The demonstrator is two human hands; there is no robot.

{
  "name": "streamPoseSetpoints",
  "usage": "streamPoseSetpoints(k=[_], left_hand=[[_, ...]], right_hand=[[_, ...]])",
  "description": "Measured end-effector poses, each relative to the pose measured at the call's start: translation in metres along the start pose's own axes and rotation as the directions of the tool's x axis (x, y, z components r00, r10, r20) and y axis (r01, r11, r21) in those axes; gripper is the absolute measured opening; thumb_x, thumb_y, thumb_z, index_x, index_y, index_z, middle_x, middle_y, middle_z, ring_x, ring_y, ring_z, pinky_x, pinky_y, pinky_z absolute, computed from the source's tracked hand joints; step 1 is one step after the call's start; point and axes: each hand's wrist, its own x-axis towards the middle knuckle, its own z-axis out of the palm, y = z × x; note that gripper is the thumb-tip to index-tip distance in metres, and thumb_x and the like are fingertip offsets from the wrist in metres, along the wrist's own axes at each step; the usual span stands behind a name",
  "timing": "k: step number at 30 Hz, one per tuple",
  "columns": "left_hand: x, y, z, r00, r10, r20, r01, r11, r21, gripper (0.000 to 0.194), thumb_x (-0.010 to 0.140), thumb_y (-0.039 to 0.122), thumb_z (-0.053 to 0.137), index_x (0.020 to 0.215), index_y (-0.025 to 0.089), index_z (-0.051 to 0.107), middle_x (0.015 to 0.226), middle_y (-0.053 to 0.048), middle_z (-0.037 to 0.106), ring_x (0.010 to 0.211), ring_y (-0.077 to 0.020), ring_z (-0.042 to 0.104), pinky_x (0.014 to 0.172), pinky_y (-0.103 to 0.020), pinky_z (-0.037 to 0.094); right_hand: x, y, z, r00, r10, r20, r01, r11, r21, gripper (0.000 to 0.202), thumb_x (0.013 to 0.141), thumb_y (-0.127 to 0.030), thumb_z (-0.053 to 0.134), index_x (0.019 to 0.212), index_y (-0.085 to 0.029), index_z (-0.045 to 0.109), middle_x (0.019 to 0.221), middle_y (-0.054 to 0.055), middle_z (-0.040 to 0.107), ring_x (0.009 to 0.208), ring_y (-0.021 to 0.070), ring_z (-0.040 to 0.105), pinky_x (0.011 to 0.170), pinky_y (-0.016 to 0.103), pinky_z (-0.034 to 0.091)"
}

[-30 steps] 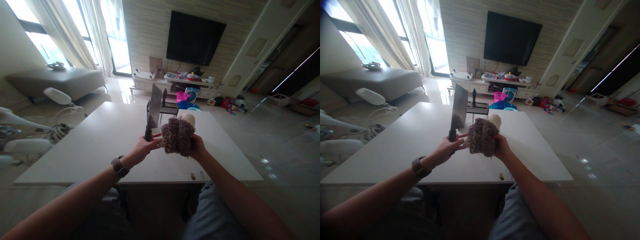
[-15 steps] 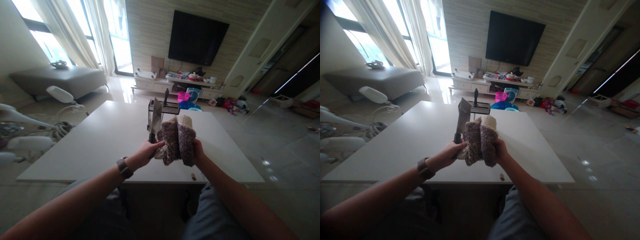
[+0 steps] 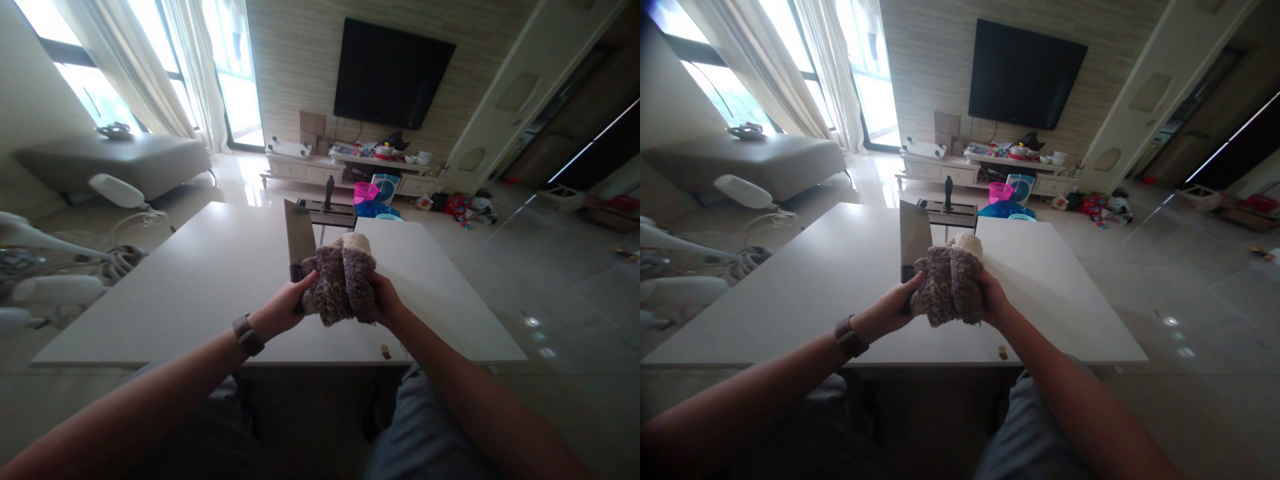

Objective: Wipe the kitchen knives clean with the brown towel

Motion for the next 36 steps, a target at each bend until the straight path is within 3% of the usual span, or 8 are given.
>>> streamPoseSetpoints(k=[10, 13, 17, 19, 21, 24, 29, 36], left_hand=[[0.000, -0.001, -0.002, 0.980, 0.175, -0.090, -0.163, 0.978, 0.127, 0.046, 0.063, 0.005, 0.087, 0.106, 0.009, 0.072, 0.101, -0.015, 0.079, 0.078, -0.0232, 0.077, 0.071, -0.032, 0.065], [0.000, 0.000, 0.000, 0.960, 0.231, -0.159, -0.203, 0.964, 0.174, 0.046, 0.059, 0.005, 0.087, 0.102, 0.009, 0.072, 0.100, -0.014, 0.079, 0.078, -0.0235, 0.076, 0.070, -0.033, 0.064], [0.001, 0.000, 0.000, 0.934, 0.257, -0.248, -0.199, 0.951, 0.238, 0.039, 0.053, 0.007, 0.088, 0.089, 0.008, 0.075, 0.098, -0.015, 0.080, 0.079, -0.0248, 0.076, 0.071, -0.034, 0.063], [0.002, -0.002, -0.002, 0.928, 0.263, -0.264, -0.183, 0.938, 0.293, 0.039, 0.051, 0.010, 0.089, 0.087, 0.008, 0.076, 0.097, -0.015, 0.080, 0.080, -0.0256, 0.076, 0.072, -0.035, 0.063], [0.002, -0.005, -0.003, 0.922, 0.296, -0.249, -0.186, 0.904, 0.384, 0.040, 0.051, 0.011, 0.090, 0.089, 0.009, 0.078, 0.096, -0.014, 0.080, 0.082, -0.0257, 0.075, 0.074, -0.035, 0.062], [0.004, -0.013, -0.004, 0.902, 0.384, -0.199, -0.224, 0.809, 0.543, 0.037, 0.053, 0.010, 0.089, 0.089, 0.011, 0.080, 0.091, -0.009, 0.080, 0.081, -0.0234, 0.074, 0.074, -0.032, 0.060], [0.008, -0.034, -0.002, 0.875, 0.477, -0.080, -0.332, 0.713, 0.617, 0.024, 0.059, 0.012, 0.084, 0.082, 0.014, 0.078, 0.081, -0.005, 0.077, 0.074, -0.0204, 0.069, 0.068, -0.028, 0.055], [0.009, -0.052, 0.001, 0.852, 0.522, 0.035, -0.390, 0.588, 0.708, 0.006, 0.072, 0.016, 0.072, 0.068, 0.018, 0.069, 0.070, -0.003, 0.068, 0.069, -0.0189, 0.060, 0.064, -0.028, 0.050]], right_hand=[[0.002, 0.014, 0.008, 0.999, -0.044, -0.017, 0.043, 0.997, -0.072, 0.038, 0.068, -0.024, 0.073, 0.106, -0.023, 0.068, 0.091, 0.002, 0.077, 0.082, 0.0233, 0.072, 0.078, 0.038, 0.059], [0.008, 0.014, -0.003, 0.979, -0.119, -0.164, 0.096, 0.986, -0.138, 0.032, 0.070, -0.031, 0.073, 0.100, -0.023, 0.066, 0.086, 0.001, 0.074, 0.079, 0.0211, 0.067, 0.071, 0.034, 0.055], [0.014, -0.002, -0.021, 0.791, -0.417, -0.448, 0.270, 0.895, -0.355, 0.017, 0.072, -0.032, 0.068, 0.084, -0.024, 0.061, 0.078, -0.002, 0.064, 0.072, 0.0163, 0.057, 0.065, 0.028, 0.047], [0.010, -0.012, -0.023, 0.667, -0.618, -0.416, 0.352, 0.753, -0.555, 0.010, 0.073, -0.028, 0.066, 0.082, -0.023, 0.063, 0.084, -0.001, 0.064, 0.080, 0.0168, 0.057, 0.072, 0.029, 0.047], [0.003, -0.018, -0.016, 0.612, -0.748, -0.255, 0.396, 0.570, -0.720, 0.005, 0.078, -0.027, 0.066, 0.081, -0.023, 0.066, 0.087, 0.001, 0.065, 0.086, 0.0184, 0.057, 0.081, 0.031, 0.047], [-0.009, -0.014, 0.005, 0.709, -0.705, 0.012, 0.431, 0.420, -0.799, 0.009, 0.086, -0.030, 0.067, 0.080, -0.023, 0.069, 0.081, 0.001, 0.067, 0.082, 0.0199, 0.059, 0.082, 0.035, 0.047], [-0.014, 0.018, 0.035, 0.861, -0.474, 0.185, 0.424, 0.468, -0.776, 0.011, 0.087, -0.032, 0.071, 0.085, -0.022, 0.075, 0.081, 0.003, 0.073, 0.076, 0.0205, 0.064, 0.074, 0.035, 0.048], [-0.014, 0.047, 0.038, 0.869, -0.488, 0.087, 0.333, 0.445, -0.831, 0.018, 0.079, -0.033, 0.080, 0.092, -0.023, 0.074, 0.087, 0.005, 0.072, 0.080, 0.0230, 0.063, 0.080, 0.038, 0.049]])
